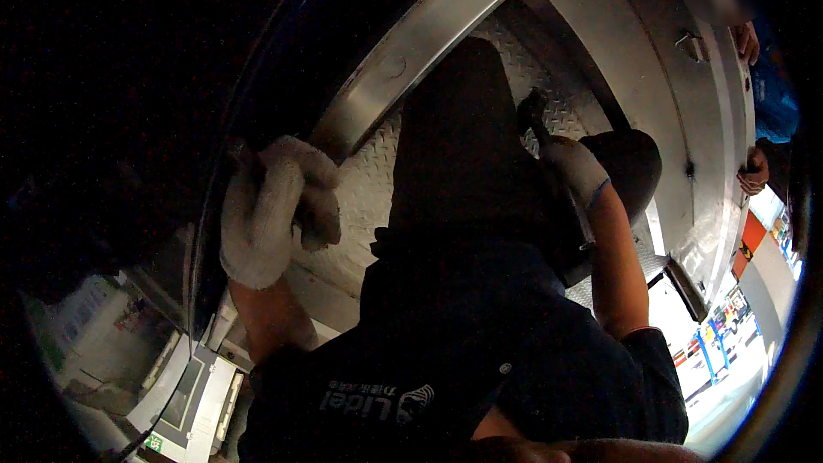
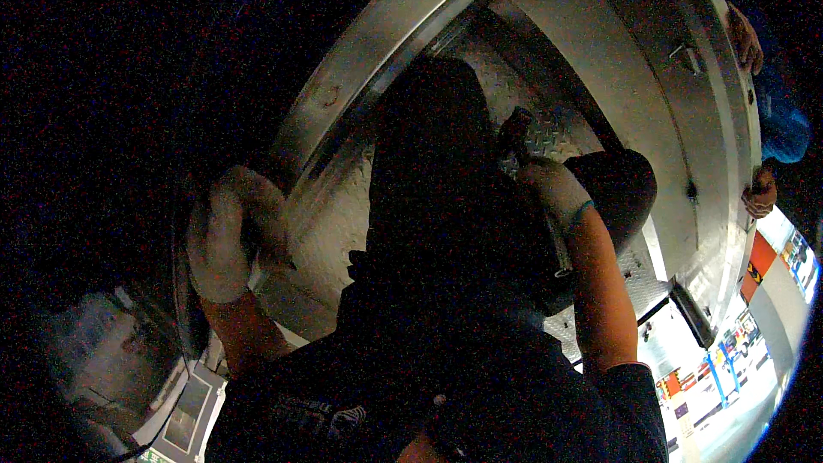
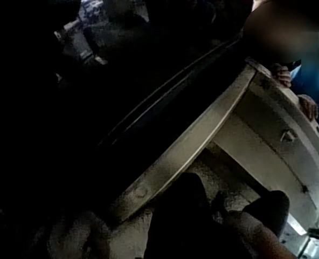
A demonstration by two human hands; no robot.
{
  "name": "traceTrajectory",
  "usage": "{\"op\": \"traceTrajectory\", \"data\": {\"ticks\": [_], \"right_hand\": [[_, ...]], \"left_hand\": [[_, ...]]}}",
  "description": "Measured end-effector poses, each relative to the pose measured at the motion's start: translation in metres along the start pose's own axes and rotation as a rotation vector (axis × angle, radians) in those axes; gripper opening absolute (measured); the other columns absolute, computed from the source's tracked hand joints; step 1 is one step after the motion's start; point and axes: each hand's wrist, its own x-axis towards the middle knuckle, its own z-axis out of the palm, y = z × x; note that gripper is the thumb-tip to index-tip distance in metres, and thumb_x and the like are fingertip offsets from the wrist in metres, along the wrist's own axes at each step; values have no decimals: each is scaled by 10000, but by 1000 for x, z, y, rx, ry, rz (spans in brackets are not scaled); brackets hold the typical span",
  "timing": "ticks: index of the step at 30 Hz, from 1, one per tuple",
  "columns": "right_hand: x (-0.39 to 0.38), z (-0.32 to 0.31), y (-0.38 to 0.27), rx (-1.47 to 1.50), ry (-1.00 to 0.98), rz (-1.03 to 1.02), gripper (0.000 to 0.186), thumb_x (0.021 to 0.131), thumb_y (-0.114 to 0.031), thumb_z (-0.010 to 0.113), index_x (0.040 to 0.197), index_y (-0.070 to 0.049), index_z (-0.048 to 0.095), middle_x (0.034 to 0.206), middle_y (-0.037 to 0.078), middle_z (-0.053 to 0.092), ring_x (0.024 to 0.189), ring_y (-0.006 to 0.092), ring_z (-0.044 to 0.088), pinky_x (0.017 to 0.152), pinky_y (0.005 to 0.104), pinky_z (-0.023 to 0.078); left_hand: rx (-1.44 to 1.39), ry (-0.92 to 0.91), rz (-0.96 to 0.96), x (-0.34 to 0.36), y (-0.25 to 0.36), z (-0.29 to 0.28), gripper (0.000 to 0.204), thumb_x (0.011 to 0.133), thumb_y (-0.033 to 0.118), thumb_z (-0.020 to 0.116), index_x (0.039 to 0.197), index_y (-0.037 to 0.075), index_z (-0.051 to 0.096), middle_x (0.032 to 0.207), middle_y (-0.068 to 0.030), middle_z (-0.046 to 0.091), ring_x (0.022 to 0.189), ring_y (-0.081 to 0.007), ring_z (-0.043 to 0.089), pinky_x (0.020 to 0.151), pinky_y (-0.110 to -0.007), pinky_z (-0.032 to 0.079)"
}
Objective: The person uses a hammer and a metal tool to tap and adjust the metal trim inside the trunk of a car. Another person assists by holding the trim in place while the recorder works.
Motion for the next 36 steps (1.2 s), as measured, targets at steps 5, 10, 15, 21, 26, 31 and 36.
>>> {"op": "traceTrajectory", "data": {"ticks": [5, 10, 15, 21, 26, 31, 36], "right_hand": [[-1, 4, -30, 156, 36, 131, 185, 931, -207, 606, 955, -36, 670, 765, 50, 636, 646, 150, 593, 557, 303, 443], [34, 1, 20, 169, -3, -48, 154, 924, -212, 644, 923, -63, 685, 745, 47, 633, 577, 155, 552, 523, 312, 427], [38, -1, -3, 164, -7, 154, 160, 903, -223, 684, 902, -64, 706, 754, 42, 643, 577, 160, 552, 521, 326, 434], [70, -6, 33, -30, -17, 27, 239, 910, -266, 697, 978, -38, 723, 899, 89, 686, 748, 195, 625, 664, 355, 499], [70, -53, 4, -734, 33, -173, 396, 823, -285, 768, 1139, -46, 758, 1048, 156, 768, 959, 301, 732, 801, 423, 584], [73, -91, -25, -1246, -11, -36, 455, 787, -288, 783, 1202, -103, 767, 1152, 175, 771, 1057, 366, 735, 907, 466, 596], [57, -93, -32, -1327, 471, -182, 333, 842, -208, 723, 1161, -124, 772, 1182, 158, 752, 1168, 352, 688, 953, 469, 566]], "left_hand": [[16, 28, 5, 0, 5, 7, 516, 1121, 476, 404, 1025, 26, 640, 611, -109, 652, 457, -121, 516, 453, -285, 369], [3, 23, 23, 3, 1, 7, 521, 1115, 483, 415, 1006, 27, 643, 609, -104, 649, 451, -119, 511, 450, -278, 368], [0, 36, -9, 3, 1, 6, 526, 1109, 492, 428, 993, 28, 646, 605, -98, 643, 445, -123, 507, 449, -282, 367], [-48, 68, -103, 3, 4, 9, 530, 1084, 522, 476, 963, 38, 654, 592, -79, 631, 450, -126, 508, 452, -299, 367], [-62, 105, -86, 6, 2, 13, 547, 1049, 558, 530, 925, 41, 658, 584, -60, 623, 454, -132, 523, 449, -304, 372], [-1, 204, -40, 2, 9, 22, 566, 1030, 589, 566, 931, 40, 663, 591, -51, 622, 463, -142, 557, 443, -291, 387], [-23, 190, 2, 2, 8, 22, 557, 1016, 606, 593, 946, 64, 696, 648, -41, 642, 501, -142, 575, 474, -288, 409]]}}
